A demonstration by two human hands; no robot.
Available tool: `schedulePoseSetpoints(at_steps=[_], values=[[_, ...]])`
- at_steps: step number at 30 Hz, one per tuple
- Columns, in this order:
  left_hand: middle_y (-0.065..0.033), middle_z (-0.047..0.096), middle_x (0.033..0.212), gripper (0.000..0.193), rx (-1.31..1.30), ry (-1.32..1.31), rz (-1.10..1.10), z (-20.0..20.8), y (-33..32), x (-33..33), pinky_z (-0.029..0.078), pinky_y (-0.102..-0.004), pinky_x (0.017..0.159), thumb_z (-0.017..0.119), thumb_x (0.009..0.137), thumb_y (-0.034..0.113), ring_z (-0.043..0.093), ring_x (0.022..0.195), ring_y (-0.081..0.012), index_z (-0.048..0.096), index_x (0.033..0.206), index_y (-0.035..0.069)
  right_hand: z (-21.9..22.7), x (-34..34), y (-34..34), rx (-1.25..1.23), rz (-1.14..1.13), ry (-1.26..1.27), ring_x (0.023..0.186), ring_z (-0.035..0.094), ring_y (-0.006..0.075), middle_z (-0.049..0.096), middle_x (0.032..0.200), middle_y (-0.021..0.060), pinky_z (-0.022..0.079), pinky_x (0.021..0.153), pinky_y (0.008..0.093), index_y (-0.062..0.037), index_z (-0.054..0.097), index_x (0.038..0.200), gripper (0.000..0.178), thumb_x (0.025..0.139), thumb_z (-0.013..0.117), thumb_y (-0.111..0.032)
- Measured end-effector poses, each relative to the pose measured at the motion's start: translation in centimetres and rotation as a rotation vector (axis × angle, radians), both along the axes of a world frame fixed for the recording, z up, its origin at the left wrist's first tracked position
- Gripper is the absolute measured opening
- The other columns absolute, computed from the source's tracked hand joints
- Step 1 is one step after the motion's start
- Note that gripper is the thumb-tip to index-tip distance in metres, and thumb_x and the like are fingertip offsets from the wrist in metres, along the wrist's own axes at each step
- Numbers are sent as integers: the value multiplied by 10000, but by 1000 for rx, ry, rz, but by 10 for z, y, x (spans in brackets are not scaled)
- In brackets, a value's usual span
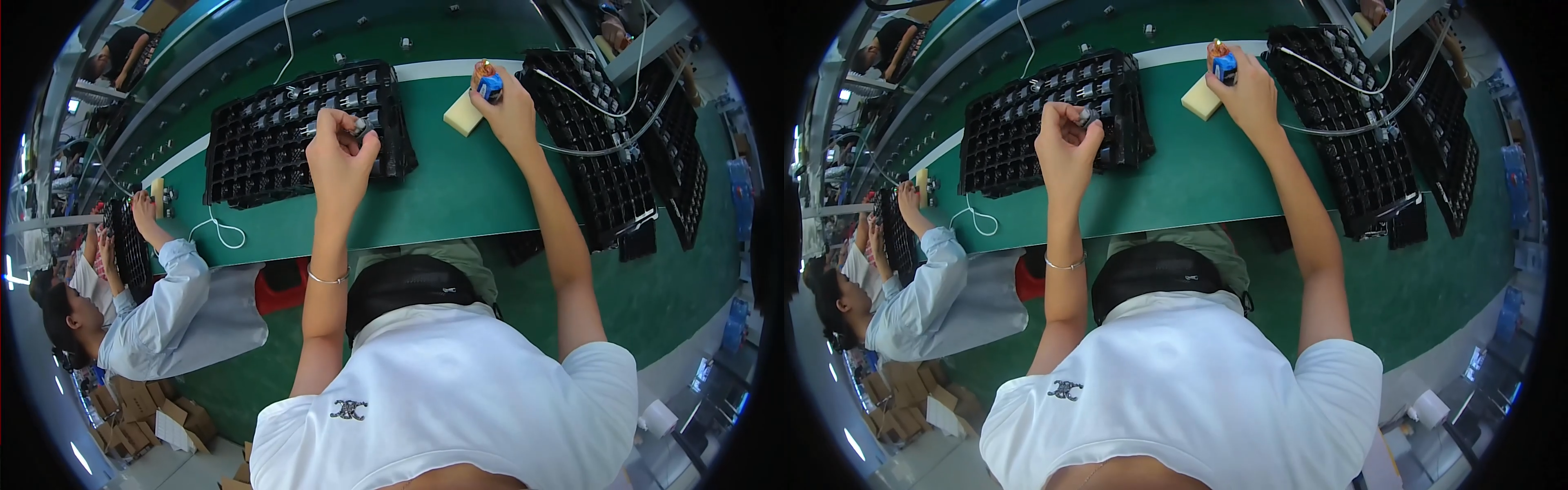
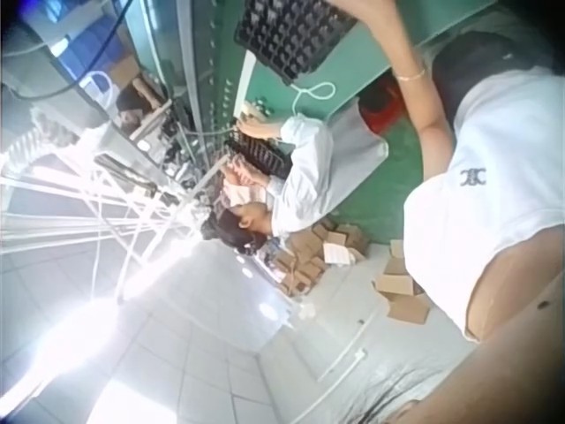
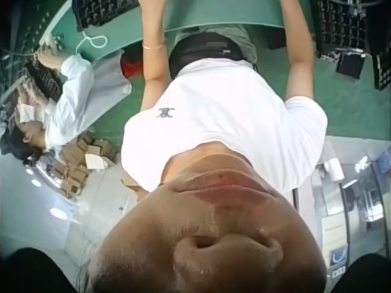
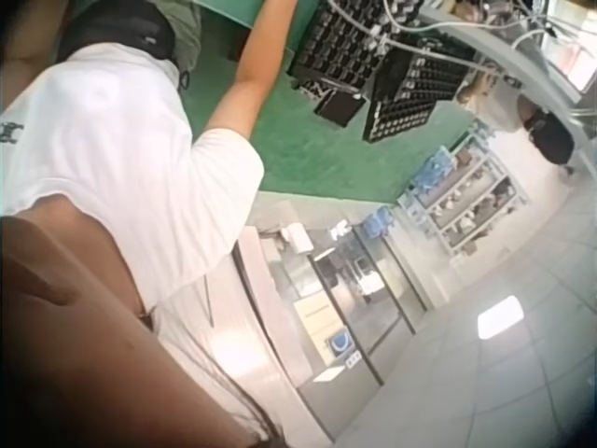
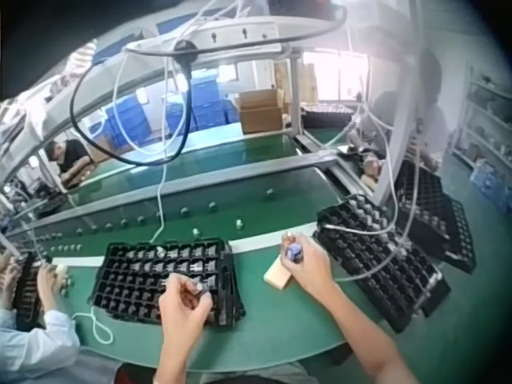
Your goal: The person assembles small silver electronic components onto a circuit board by picking them from a component tray and placing them onto the device held in an assembly jig.
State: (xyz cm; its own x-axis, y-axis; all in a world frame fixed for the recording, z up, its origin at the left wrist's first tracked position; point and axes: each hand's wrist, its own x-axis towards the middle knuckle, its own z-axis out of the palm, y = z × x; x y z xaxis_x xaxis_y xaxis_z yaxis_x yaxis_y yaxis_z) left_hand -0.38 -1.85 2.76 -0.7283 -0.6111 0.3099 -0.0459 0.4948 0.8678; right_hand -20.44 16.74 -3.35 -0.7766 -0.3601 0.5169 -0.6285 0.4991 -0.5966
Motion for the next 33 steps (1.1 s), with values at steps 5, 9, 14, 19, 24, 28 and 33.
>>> schedulePoseSetpoints(at_steps=[5, 9, 14, 19, 24, 28, 33], values=[[5, 556, 807, 117, 413, 285, -168, 1, -4, 0, 389, -181, 587, 636, 880, 39, 497, 679, -37, 548, 956, 28, 0, -63, -37, 117, -1, -117, 841, 661, 368, 673, 911, 189, 514, 768, 428, -78, 612, 1161, 531, 750, 694, -403], [14, 556, 769, 149, 564, 246, -217, 1, -7, 1, 346, -173, 528, 606, 926, 62, 473, 626, -34, 581, 1065, 15, -20, -118, -72, 98, -20, -42, 888, 669, 367, 699, 955, 178, 525, 807, 417, -84, 632, 1168, 528, 758, 697, -410], [-39, 623, 769, 164, 649, 303, -136, -2, -2, 2, 394, -180, 510, 671, 894, 57, 556, 623, -67, 551, 997, 10, -25, -135, -89, 220, -36, -9, 897, 673, 357, 701, 965, 175, 531, 814, 415, -87, 642, 1167, 537, 765, 696, -440], [-59, 647, 790, 183, 614, 383, -211, -6, -2, -4, 413, -179, 513, 687, 879, 43, 619, 675, -91, 535, 973, 7, -24, -136, -87, 207, -29, 71, 843, 696, 316, 701, 953, 180, 540, 785, 404, -65, 637, 1146, 520, 778, 697, -428], [-67, 670, 849, 201, 519, 370, -201, 2, 11, -9, 468, -172, 593, 717, 846, 9, 622, 721, -69, 551, 958, 3, 44, -52, -68, -267, 448, -533, 564, 621, 102, 649, 775, 86, 461, 488, 221, 5, 613, 1102, 405, 854, 685, -308], [-36, 651, 841, 224, 420, 388, -242, 8, 22, -16, 469, -169, 623, 752, 820, 18, 592, 712, -43, 560, 934, -2, 79, 35, -38, -497, 670, -883, 591, 585, 61, 632, 792, 33, 418, 441, 182, 8, 613, 1095, 359, 860, 683, -253], [-16, 624, 790, 262, 422, 325, -277, 13, 30, -13, 448, -166, 605, 787, 794, 52, 560, 676, -29, 561, 915, 0, 79, 63, -30, -507, 711, -979, 650, 594, 49, 654, 897, 34, 443, 460, 179, -4, 606, 1119, 345, 860, 678, -221]])
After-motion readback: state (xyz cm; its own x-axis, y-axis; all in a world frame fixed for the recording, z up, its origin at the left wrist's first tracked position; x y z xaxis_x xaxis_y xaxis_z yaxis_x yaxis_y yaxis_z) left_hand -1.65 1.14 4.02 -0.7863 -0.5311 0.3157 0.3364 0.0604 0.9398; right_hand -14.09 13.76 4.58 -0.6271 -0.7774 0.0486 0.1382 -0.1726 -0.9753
